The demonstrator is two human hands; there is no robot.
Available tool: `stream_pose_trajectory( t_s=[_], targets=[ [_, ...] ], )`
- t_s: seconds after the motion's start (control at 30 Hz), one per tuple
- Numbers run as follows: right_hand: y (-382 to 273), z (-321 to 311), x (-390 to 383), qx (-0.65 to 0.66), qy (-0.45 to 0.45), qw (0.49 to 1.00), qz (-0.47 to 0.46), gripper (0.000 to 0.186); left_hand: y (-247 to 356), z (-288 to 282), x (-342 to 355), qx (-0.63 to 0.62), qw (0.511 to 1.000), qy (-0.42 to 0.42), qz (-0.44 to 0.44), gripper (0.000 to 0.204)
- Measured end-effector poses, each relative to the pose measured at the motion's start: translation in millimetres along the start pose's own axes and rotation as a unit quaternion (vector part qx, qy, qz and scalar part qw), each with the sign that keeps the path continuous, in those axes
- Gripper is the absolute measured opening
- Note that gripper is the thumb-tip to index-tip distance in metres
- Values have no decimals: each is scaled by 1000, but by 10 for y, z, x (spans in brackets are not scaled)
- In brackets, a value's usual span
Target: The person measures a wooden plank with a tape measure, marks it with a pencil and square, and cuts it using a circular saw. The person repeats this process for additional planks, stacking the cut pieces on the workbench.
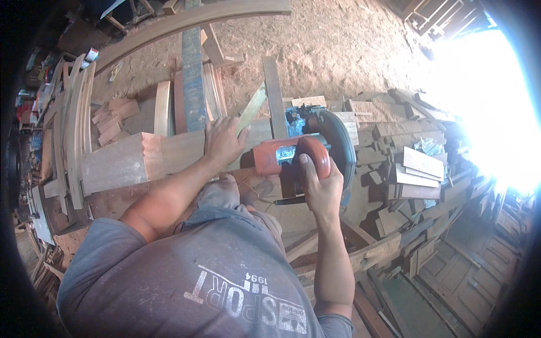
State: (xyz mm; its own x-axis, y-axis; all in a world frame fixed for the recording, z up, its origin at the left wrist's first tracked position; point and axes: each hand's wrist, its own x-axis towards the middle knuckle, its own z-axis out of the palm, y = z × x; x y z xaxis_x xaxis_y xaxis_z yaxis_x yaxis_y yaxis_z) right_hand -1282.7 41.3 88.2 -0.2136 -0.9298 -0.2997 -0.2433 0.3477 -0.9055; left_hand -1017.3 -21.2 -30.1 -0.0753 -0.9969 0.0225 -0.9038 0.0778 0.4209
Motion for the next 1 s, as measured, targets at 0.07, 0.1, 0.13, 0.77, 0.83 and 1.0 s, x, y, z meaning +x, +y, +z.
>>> stream_pose_trajectory(
  t_s=[0.07,0.1,0.13,0.77,0.83,1.0],
  targets=[
    [-4,12,35,0,-2,1000,3,40,15,-29,12,9,1000,-22,-15,42],
    [-29,21,45,2,-2,1000,6,41,15,-20,12,5,1000,-15,-11,43],
    [-45,34,55,2,-1,1000,5,41,9,-18,5,1,1000,-8,-7,44],
    [-265,196,349,24,-11,1000,1,38,-20,27,7,-13,1000,12,2,34],
    [-286,214,389,22,-11,1000,-3,38,-18,16,8,-11,1000,4,1,32],
    [-332,270,484,16,-28,998,-63,34,-57,39,-7,-2,1000,-12,2,33]
  ],
)
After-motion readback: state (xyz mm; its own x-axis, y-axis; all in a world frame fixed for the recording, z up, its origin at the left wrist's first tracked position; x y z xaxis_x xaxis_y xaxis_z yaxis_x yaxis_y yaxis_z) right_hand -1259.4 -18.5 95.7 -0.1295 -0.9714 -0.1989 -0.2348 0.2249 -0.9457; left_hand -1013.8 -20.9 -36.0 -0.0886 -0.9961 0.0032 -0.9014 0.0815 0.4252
